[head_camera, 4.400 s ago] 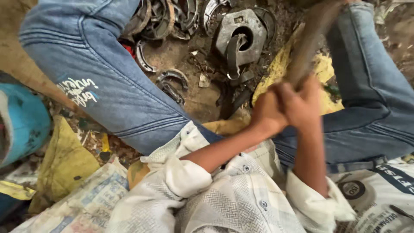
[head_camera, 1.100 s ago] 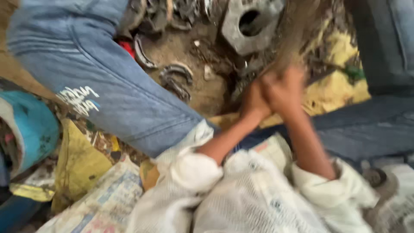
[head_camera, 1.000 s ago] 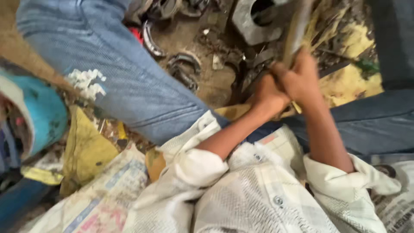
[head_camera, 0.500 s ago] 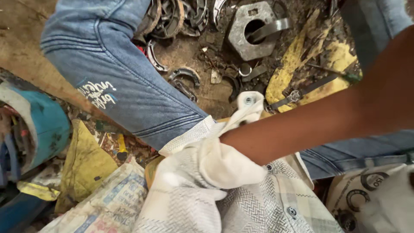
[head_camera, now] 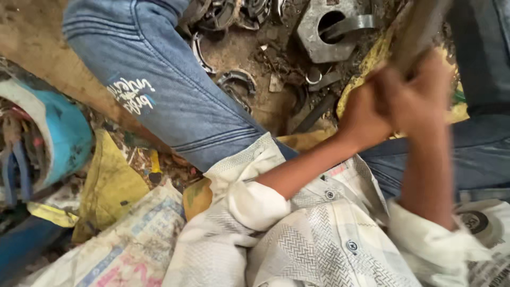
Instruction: The person sits on the ground among piles of scrap brake shoe assemblies, holds a hexagonal metal plate as an anvil, and repeatedly hammers curved brake shoe segments with a hammer to knock components loose, setting pieces aside and picking up the next shoe.
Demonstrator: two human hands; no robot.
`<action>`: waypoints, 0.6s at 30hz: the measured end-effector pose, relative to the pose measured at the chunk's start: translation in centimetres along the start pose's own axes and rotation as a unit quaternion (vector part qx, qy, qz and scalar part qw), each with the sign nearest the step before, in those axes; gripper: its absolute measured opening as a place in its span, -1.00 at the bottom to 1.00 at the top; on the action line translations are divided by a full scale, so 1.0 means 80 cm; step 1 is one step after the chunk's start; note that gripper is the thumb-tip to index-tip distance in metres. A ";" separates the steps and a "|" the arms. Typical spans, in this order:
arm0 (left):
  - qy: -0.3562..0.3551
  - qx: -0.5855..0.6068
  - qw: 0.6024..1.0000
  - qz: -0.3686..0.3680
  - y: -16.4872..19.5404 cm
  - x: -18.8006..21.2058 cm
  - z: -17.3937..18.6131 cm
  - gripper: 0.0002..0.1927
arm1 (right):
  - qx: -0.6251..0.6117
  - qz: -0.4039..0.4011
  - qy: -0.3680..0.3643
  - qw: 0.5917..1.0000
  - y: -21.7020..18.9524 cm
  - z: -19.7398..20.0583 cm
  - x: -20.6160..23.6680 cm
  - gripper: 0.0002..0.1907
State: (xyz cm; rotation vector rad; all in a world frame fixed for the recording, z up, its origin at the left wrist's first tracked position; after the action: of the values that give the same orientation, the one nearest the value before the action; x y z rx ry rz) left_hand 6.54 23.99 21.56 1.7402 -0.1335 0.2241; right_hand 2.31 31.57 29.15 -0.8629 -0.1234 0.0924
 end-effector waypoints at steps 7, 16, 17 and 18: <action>-0.067 -0.103 0.976 -0.178 0.124 -0.052 -0.076 -0.44 | 0.018 0.146 0.101 0.984 -0.027 0.028 -0.029 -0.73; -0.015 -0.080 0.954 0.288 -0.091 0.043 0.033 -0.31 | 0.431 0.211 -0.223 0.849 0.104 -0.108 0.045 -0.80; -0.016 -0.092 0.955 0.282 -0.095 0.041 0.030 -0.29 | 0.278 0.103 -0.173 0.939 0.098 -0.095 0.039 -0.80; -0.020 -0.098 0.960 0.263 -0.089 0.033 0.021 -0.28 | 0.115 -0.009 -0.109 0.987 0.097 -0.072 0.033 -0.80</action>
State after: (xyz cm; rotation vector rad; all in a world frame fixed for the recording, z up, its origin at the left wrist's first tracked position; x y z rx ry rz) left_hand 10.73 23.72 15.02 1.4841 -0.6311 0.5462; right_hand 5.54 32.58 19.73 -0.6195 -0.3189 0.1814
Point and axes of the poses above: each hand's wrist, its own x-axis away from the middle knuckle, its own z-axis out of the back of the hand, y = z × x, the point moved 7 cm from there along -x, towards the middle knuckle, and after that the axes turned 10 degrees about z, right-handed, at the moved point
